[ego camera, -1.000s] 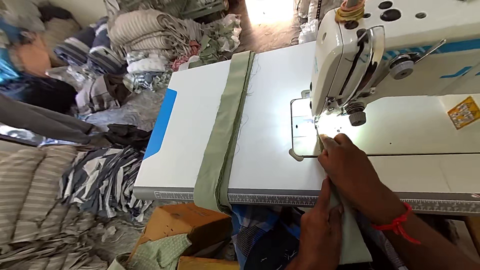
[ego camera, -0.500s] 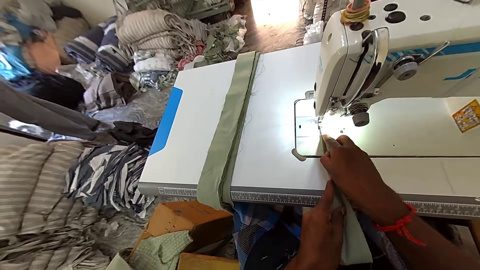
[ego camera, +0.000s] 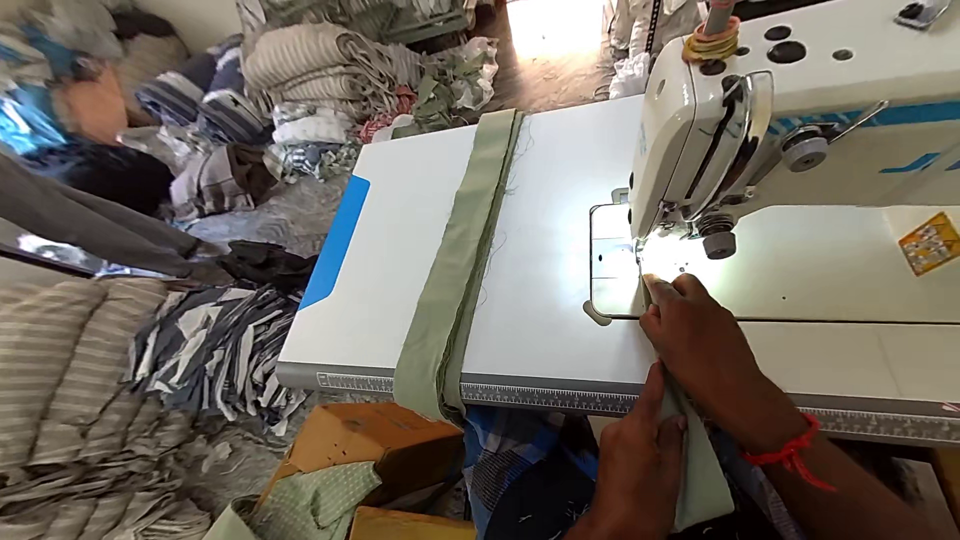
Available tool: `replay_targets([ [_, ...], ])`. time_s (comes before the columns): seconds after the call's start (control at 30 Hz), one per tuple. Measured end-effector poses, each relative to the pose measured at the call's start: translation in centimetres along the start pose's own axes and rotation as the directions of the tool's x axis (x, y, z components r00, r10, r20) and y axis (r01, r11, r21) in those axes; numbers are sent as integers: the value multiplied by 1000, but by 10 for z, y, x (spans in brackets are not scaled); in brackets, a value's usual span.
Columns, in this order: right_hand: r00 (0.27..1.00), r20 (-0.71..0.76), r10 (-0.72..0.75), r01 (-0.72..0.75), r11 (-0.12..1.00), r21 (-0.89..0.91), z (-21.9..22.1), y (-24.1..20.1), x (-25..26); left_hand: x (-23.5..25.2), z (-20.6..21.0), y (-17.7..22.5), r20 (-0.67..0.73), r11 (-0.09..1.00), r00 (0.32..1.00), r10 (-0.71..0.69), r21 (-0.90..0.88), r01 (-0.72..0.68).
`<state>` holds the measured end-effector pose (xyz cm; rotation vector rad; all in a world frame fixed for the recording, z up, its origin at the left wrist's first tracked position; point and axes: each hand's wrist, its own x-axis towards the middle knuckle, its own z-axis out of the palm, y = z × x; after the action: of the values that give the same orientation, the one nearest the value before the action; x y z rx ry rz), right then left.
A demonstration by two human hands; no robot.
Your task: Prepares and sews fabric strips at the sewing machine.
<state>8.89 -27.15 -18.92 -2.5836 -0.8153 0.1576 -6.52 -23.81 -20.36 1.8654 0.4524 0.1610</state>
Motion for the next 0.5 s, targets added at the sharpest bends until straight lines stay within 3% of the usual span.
replay_targets([
  [0.5,1000,-8,9,-9,1000,-14,0,0,-1,5,-1,1,19,999,999,-38,-9,38],
])
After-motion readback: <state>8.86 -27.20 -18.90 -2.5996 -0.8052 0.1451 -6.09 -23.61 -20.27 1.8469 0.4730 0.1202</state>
